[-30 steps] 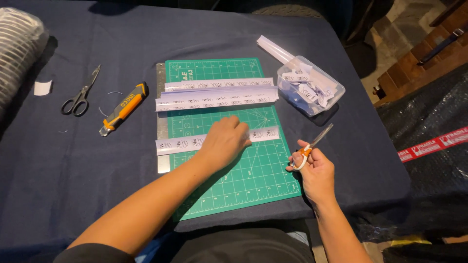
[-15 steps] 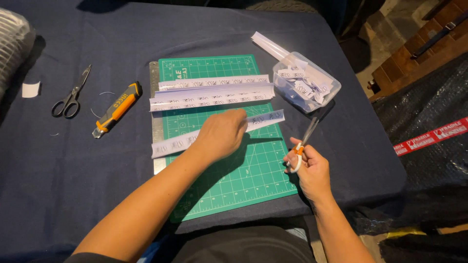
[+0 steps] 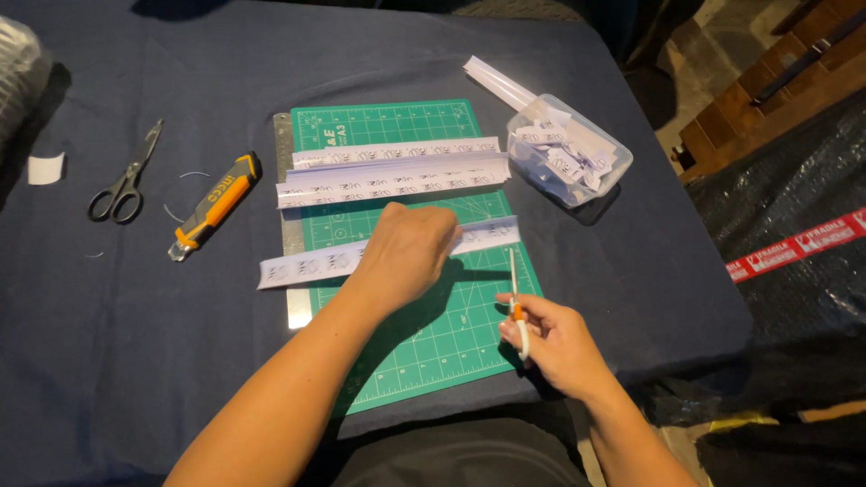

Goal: Cutting individual labels from a printed paper strip using scissors on a cutting mat.

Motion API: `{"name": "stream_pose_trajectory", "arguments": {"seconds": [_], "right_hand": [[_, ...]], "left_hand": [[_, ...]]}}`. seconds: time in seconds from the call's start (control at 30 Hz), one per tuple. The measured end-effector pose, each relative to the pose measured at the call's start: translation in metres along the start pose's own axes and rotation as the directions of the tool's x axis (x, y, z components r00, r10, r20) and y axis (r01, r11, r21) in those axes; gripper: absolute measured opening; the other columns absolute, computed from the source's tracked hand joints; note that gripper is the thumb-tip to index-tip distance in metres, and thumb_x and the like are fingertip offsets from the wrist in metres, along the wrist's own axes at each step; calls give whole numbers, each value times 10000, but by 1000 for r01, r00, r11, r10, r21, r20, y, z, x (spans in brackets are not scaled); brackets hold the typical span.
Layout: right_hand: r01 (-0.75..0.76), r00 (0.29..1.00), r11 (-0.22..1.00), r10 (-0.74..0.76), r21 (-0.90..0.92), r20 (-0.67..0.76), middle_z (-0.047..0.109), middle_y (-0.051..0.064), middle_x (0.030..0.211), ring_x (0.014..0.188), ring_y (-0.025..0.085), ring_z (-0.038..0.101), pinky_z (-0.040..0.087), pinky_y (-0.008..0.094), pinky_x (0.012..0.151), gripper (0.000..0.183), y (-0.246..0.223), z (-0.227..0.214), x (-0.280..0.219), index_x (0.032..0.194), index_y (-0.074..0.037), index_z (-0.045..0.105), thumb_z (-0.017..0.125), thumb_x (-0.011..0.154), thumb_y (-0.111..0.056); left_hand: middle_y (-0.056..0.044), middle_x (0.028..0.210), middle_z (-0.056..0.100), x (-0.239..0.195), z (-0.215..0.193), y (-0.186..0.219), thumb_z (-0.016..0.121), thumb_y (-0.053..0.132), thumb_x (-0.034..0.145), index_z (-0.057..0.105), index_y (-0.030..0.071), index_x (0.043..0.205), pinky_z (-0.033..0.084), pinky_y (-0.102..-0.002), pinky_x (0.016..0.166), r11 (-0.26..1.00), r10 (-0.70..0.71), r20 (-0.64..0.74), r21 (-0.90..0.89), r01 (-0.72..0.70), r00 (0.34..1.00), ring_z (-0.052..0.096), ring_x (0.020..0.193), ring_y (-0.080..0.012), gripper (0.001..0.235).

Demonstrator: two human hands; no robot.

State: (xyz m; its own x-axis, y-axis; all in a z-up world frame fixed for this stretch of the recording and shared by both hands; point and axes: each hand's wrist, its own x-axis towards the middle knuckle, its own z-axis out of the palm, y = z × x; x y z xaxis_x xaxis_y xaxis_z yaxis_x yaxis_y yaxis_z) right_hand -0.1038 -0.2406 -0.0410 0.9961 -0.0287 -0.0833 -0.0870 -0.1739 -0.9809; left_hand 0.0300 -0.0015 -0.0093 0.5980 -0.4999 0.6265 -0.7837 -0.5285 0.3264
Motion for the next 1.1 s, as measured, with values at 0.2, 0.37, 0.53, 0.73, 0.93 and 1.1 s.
{"name": "stream_pose_trajectory", "arguments": {"seconds": [0.2, 0.37, 0.53, 0.73, 0.93, 1.1], "right_hand": [[-21, 998, 1000, 22, -15, 63, 734, 136, 736, 517, 101, 612, 535, 244, 492, 400, -3, 11, 0, 1237, 58, 741, 817, 871, -86], [-4, 996, 1000, 5, -6, 84, 738, 136, 737, 510, 94, 616, 528, 235, 482, 399, -5, 26, 4, 1236, 57, 741, 820, 875, -92], [8, 998, 999, -11, 50, 62, 722, 115, 726, 535, 83, 631, 540, 224, 485, 401, -5, 33, 7, 1242, 55, 737, 822, 877, -88], [53, 994, 994, -62, 94, 94, 743, 164, 740, 548, 124, 663, 571, 261, 473, 410, -6, 36, 10, 1252, 67, 710, 789, 906, -139], [65, 993, 989, -76, 134, 85, 746, 181, 744, 550, 141, 667, 587, 277, 472, 417, -3, 38, 10, 1267, 82, 692, 779, 909, -115], [96, 991, 988, -106, 125, 79, 752, 161, 764, 593, 110, 630, 554, 258, 513, 406, -6, 40, 9, 1268, 72, 698, 774, 909, -101]], "left_hand": [[29, 565, 505, -3, 3, -1, 492, 224, 1010, 602, 172, 778, 435, -355, 684, 995, -101, 69, 29, 99, 993, 583, 556, -232, 261], [34, 532, 471, -4, 5, 4, 466, 274, 1027, 590, 179, 748, 400, -349, 659, 992, -51, 1, 116, 51, 999, 553, 509, -216, 320], [5, 511, 423, -3, -1, 12, 518, 224, 1017, 557, 164, 708, 369, -350, 630, 985, 67, -101, 167, -50, 993, 531, 493, -229, 317], [-26, 544, 470, -4, -2, 15, 562, 176, 995, 576, 134, 741, 429, -362, 678, 993, 107, -123, -29, -111, 987, 572, 541, -256, 258], [-17, 556, 436, -1, -3, 19, 554, 174, 987, 529, 150, 725, 421, -346, 666, 985, 98, -110, -130, -112, 989, 551, 553, -254, 265], [-2, 561, 505, 0, -3, 22, 573, 149, 984, 630, 145, 772, 415, -326, 671, 977, 70, -120, -191, -92, 990, 565, 544, -222, 219]]}}
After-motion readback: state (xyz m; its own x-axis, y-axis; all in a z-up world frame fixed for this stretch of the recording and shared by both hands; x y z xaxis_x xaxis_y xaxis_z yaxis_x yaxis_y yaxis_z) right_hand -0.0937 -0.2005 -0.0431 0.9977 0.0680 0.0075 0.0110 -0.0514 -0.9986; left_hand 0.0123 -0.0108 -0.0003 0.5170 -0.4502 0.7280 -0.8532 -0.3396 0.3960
